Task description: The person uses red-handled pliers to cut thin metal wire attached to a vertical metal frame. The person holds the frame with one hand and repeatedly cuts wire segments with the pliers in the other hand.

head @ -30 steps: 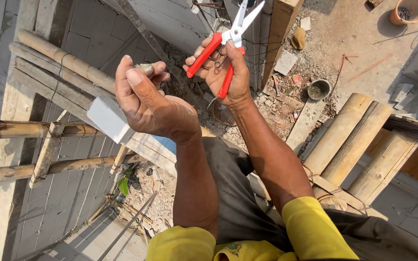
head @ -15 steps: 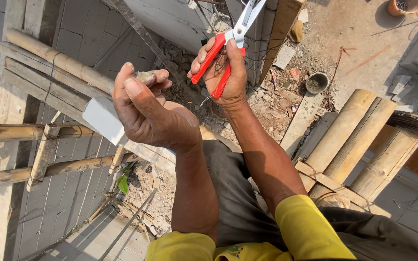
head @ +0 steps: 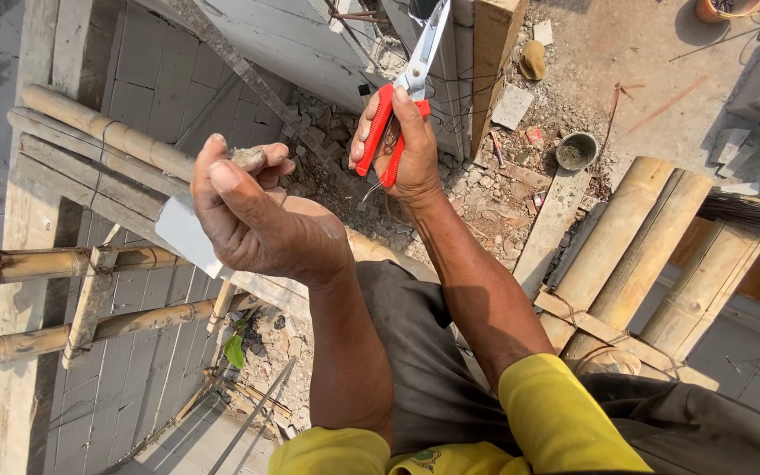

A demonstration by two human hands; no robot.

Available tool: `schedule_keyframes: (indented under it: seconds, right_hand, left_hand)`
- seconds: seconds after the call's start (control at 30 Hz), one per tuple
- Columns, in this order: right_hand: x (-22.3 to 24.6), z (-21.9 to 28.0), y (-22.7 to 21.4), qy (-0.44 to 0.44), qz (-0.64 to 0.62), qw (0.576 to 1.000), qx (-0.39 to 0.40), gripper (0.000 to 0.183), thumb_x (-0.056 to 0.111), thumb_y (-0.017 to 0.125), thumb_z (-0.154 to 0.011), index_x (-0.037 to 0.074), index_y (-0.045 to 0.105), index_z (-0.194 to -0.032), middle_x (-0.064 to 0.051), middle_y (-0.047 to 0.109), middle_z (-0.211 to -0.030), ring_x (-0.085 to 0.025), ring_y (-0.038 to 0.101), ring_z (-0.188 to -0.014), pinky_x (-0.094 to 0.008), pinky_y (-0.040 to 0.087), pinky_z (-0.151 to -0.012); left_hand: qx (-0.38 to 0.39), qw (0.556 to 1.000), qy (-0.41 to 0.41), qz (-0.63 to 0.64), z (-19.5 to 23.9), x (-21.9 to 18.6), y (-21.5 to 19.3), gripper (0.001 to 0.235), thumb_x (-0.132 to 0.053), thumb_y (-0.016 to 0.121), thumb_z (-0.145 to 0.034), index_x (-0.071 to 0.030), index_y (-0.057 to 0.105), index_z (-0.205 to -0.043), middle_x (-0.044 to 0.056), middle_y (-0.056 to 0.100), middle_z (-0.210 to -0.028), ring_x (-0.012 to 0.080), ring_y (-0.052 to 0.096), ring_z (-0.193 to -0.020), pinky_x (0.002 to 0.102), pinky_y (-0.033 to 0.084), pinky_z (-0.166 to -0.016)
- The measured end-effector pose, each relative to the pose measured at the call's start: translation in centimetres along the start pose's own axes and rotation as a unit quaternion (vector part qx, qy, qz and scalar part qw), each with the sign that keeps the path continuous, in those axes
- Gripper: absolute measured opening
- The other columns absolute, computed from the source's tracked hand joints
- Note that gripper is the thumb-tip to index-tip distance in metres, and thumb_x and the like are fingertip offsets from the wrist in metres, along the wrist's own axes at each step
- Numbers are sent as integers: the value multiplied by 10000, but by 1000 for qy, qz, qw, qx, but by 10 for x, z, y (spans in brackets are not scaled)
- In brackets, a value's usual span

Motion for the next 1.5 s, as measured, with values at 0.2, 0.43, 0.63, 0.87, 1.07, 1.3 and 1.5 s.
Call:
schedule_keyframes:
  seconds: [0.2, 0.43, 0.63, 0.87, 1.07, 1.3, 1.5]
  right_hand:
    - [8, 5, 2, 62, -41, 997, 32, 486, 466, 464, -1095, 3, 612, -1119, -135, 661, -892, -272, 709, -784, -464, 620, -717]
    - [14, -3, -1, 75, -26, 995, 63, 505, 458, 466, -1086, -13, 613, -1195, -173, 677, -969, -321, 729, -889, -532, 630, -851]
    - [13, -6, -10, 87, -21, 991, 94, 539, 481, 450, -1099, -22, 615, -1202, -181, 678, -996, -316, 724, -894, -535, 635, -850]
    - [6, -7, -4, 95, -59, 992, 66, 552, 486, 436, -1063, -19, 594, -1218, -180, 675, -1022, -327, 733, -941, -528, 638, -935]
    - [0, -7, -9, 45, -41, 995, 75, 548, 496, 441, -1121, -16, 607, -1223, -179, 669, -975, -317, 720, -875, -542, 624, -827]
    - [15, 2, -2, 81, -28, 993, 78, 562, 508, 441, -1078, -12, 609, -1205, -162, 675, -962, -310, 736, -885, -544, 643, -858]
    - [7, 2, -4, 68, -46, 996, 38, 489, 481, 491, -1099, 7, 606, -1117, -136, 643, -866, -262, 688, -738, -473, 624, -679]
  left_hand:
    - [0, 1000, 19, -19, -2, -1, 0, 311, -218, 568, -1136, 59, 655, -1246, 146, 706, -845, 162, 682, -703, 254, 545, -597]
    - [0, 1000, 15, -16, -3, 0, -2, 344, -247, 585, -1125, 74, 657, -1224, 149, 697, -845, 156, 665, -684, 246, 528, -594]
    - [5, 1000, 7, -20, -4, 0, 0, 351, -258, 587, -1121, 74, 661, -1207, 139, 683, -828, 159, 660, -677, 244, 522, -590]
    - [7, 1000, -25, 10, -3, 1, 0, 346, -247, 582, -1123, 77, 663, -1211, 134, 670, -816, 169, 661, -682, 254, 521, -604]
    - [8, 1000, -24, 4, -4, 0, 1, 341, -251, 582, -1117, 70, 662, -1201, 129, 671, -812, 172, 665, -710, 277, 525, -646]
    - [10, 999, -30, 28, -3, 0, -1, 339, -254, 587, -1121, 68, 659, -1200, 125, 661, -813, 170, 661, -693, 257, 513, -602]
    - [4, 999, -30, 27, -4, -3, -1, 365, -283, 604, -1114, 68, 660, -1197, 120, 654, -805, 178, 659, -720, 274, 514, -630]
Point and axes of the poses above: each hand's wrist, its own z-axis away from the middle knuckle, its own y-axis out of the palm, x = y × z, the point moved 8 cm from there along -z, towards the middle knuckle
